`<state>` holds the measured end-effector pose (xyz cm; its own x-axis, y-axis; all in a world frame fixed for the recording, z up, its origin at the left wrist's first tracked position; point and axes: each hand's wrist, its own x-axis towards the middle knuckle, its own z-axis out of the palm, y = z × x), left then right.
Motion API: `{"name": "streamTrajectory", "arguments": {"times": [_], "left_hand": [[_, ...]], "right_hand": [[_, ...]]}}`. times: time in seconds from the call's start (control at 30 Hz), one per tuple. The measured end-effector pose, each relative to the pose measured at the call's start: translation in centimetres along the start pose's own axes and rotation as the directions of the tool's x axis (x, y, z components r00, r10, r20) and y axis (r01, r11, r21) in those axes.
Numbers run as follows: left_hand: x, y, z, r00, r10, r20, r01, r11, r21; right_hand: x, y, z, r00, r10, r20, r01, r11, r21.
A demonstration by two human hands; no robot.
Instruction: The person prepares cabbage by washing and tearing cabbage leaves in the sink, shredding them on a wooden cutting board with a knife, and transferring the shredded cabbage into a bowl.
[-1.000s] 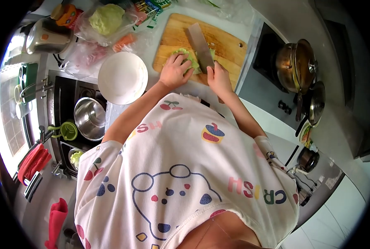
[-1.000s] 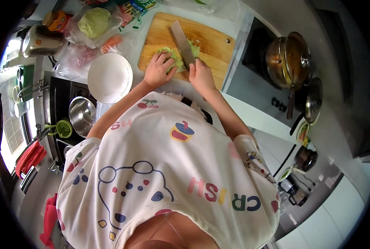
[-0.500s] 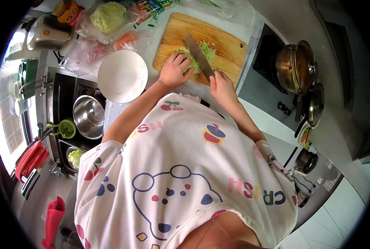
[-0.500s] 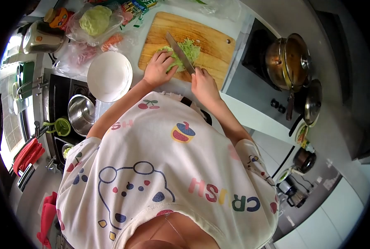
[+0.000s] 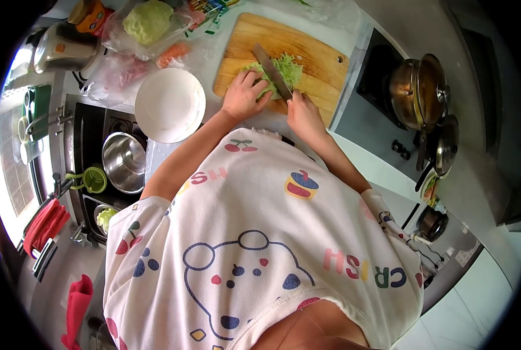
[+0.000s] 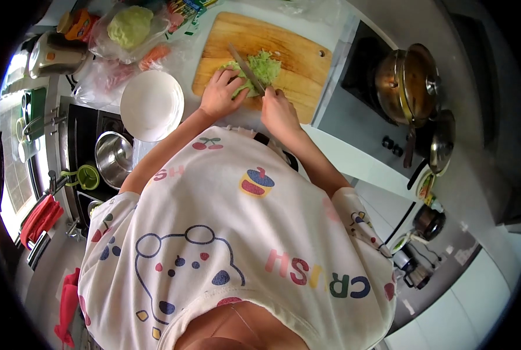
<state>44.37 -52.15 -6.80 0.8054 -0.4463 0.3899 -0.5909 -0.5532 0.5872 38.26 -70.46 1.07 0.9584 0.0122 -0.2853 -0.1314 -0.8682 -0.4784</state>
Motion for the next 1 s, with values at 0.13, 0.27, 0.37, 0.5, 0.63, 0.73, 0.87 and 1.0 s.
{"name": "streamTrajectory", "arguments": {"times": [0.13, 0.27, 0.37, 0.5, 0.63, 0.73, 0.87, 1.0], "left_hand": [[-0.2, 0.0, -0.1, 1.000, 0.011, 0.000, -0.011, 1.000, -0.015], [-0.3, 0.0, -1.3, 0.996, 0.095, 0.007, -0.095, 0.995, 0.031], [-0.6, -0.1, -1.4, 0.994, 0.106, 0.038, -0.108, 0.993, 0.047], [0.2, 0.1, -0.3, 0.996, 0.048, 0.077, -0.052, 0.997, 0.049], [1.3, 0.4, 0.4, 0.997, 0.071, 0.020, -0.072, 0.996, 0.055], [1.4, 0.5, 0.1, 0.996, 0.087, 0.032, -0.089, 0.994, 0.066], [1.5, 0.4, -0.2, 0.994, 0.108, 0.024, -0.108, 0.994, 0.031], [1.4, 0.1, 0.0, 0.993, 0.119, -0.010, -0.119, 0.993, 0.022]], "right_hand": [[0.8, 1.7, 0.9, 0.989, -0.045, -0.138, 0.056, 0.996, 0.074], [1.0, 3.1, 0.7, 0.989, 0.036, -0.146, -0.001, 0.973, 0.233], [0.6, 3.3, 0.5, 0.986, 0.021, -0.164, 0.017, 0.975, 0.221], [0.3, 3.0, -0.4, 0.990, -0.006, -0.142, 0.031, 0.984, 0.175], [0.0, 2.3, -2.0, 0.986, -0.043, -0.158, 0.060, 0.993, 0.103], [-0.3, 1.6, -2.8, 0.982, -0.078, -0.171, 0.089, 0.994, 0.057], [-0.1, 1.4, -2.3, 0.983, -0.112, -0.145, 0.117, 0.993, 0.028], [0.2, 1.5, -1.8, 0.985, -0.117, -0.126, 0.116, 0.993, -0.011]]}}
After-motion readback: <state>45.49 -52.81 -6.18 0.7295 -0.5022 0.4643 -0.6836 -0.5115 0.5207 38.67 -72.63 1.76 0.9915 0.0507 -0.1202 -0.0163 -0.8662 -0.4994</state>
